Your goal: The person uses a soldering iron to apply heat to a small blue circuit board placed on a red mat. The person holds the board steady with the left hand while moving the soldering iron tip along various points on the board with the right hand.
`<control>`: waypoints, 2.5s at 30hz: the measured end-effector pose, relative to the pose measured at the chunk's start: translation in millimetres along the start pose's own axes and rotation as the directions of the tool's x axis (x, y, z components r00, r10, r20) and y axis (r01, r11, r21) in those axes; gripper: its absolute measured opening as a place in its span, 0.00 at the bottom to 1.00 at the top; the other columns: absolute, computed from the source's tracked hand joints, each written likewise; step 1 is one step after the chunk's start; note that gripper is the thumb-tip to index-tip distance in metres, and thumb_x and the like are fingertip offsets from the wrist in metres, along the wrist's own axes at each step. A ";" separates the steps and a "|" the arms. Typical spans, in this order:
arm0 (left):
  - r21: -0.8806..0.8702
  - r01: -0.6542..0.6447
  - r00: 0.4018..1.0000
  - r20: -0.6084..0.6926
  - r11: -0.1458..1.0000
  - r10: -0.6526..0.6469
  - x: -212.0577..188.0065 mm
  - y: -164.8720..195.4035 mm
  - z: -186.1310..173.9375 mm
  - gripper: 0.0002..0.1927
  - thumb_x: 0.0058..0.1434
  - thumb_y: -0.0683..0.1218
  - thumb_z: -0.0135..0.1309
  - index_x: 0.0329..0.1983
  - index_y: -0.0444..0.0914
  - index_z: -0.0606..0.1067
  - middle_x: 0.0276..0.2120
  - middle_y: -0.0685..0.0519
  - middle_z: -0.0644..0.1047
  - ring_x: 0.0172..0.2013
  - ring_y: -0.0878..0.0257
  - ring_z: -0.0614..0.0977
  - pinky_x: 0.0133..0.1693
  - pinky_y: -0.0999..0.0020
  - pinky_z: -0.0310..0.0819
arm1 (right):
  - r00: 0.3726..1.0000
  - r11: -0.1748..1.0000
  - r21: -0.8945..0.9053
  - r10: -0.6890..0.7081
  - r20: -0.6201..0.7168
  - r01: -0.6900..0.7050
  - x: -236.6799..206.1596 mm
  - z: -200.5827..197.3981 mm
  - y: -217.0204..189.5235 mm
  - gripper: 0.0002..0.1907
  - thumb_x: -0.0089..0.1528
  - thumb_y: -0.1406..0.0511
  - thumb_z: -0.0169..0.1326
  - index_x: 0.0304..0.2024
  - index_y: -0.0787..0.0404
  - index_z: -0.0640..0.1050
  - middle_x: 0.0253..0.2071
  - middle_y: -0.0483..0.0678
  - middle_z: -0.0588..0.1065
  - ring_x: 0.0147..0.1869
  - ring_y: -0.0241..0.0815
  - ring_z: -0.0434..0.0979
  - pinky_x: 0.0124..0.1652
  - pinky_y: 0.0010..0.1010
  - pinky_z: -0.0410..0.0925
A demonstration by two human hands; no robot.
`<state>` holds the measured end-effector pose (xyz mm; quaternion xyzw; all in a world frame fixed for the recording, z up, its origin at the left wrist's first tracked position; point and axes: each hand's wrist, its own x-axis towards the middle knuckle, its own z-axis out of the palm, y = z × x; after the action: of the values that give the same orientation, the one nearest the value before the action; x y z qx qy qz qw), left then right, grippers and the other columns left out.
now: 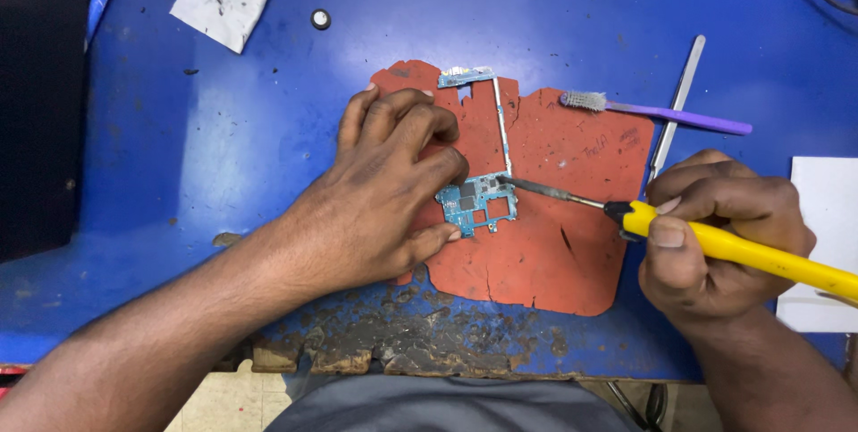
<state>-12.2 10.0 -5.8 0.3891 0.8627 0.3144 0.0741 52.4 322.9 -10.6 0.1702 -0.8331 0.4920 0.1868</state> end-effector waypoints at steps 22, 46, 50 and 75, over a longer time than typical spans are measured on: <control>-0.008 -0.001 1.000 -0.013 1.000 0.001 1.2 -0.4 0.0 0.27 0.46 0.53 0.71 0.46 0.38 0.75 0.55 0.44 0.66 0.64 0.42 0.61 0.66 0.33 0.45 | 0.999 1.000 -0.020 0.007 0.035 -0.006 4.1 -3.5 -7.4 0.18 0.73 0.58 0.56 0.43 0.65 0.66 0.28 0.51 0.72 0.28 0.36 0.74 0.31 0.23 0.68; 0.007 0.019 1.000 0.004 1.000 -0.019 3.2 -2.9 -3.3 0.26 0.46 0.53 0.70 0.45 0.38 0.76 0.55 0.44 0.67 0.64 0.43 0.61 0.66 0.34 0.45 | 0.999 1.000 -0.012 0.017 0.038 -0.016 9.5 1.2 -11.0 0.14 0.71 0.61 0.56 0.43 0.63 0.67 0.28 0.50 0.72 0.28 0.36 0.73 0.31 0.24 0.68; 0.010 0.015 1.000 0.007 1.000 -0.015 4.6 -4.2 -1.0 0.26 0.46 0.53 0.70 0.45 0.38 0.76 0.55 0.43 0.67 0.64 0.42 0.61 0.66 0.34 0.45 | 0.999 1.000 -0.027 0.010 0.031 -0.009 10.4 1.7 -9.9 0.14 0.70 0.61 0.55 0.42 0.63 0.67 0.29 0.49 0.72 0.27 0.35 0.73 0.30 0.24 0.68; 0.006 0.014 1.000 0.001 1.000 -0.014 6.5 -2.8 -5.9 0.26 0.47 0.54 0.71 0.45 0.38 0.76 0.55 0.44 0.67 0.64 0.44 0.62 0.66 0.35 0.45 | 0.998 1.000 -0.025 -0.012 0.054 0.014 13.5 0.1 -11.5 0.15 0.71 0.61 0.56 0.43 0.63 0.66 0.27 0.49 0.72 0.27 0.35 0.73 0.31 0.24 0.68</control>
<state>-20.6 10.4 -2.0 0.3837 0.8663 0.3109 0.0758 46.0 316.2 4.5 0.1863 -0.8430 0.4752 0.1699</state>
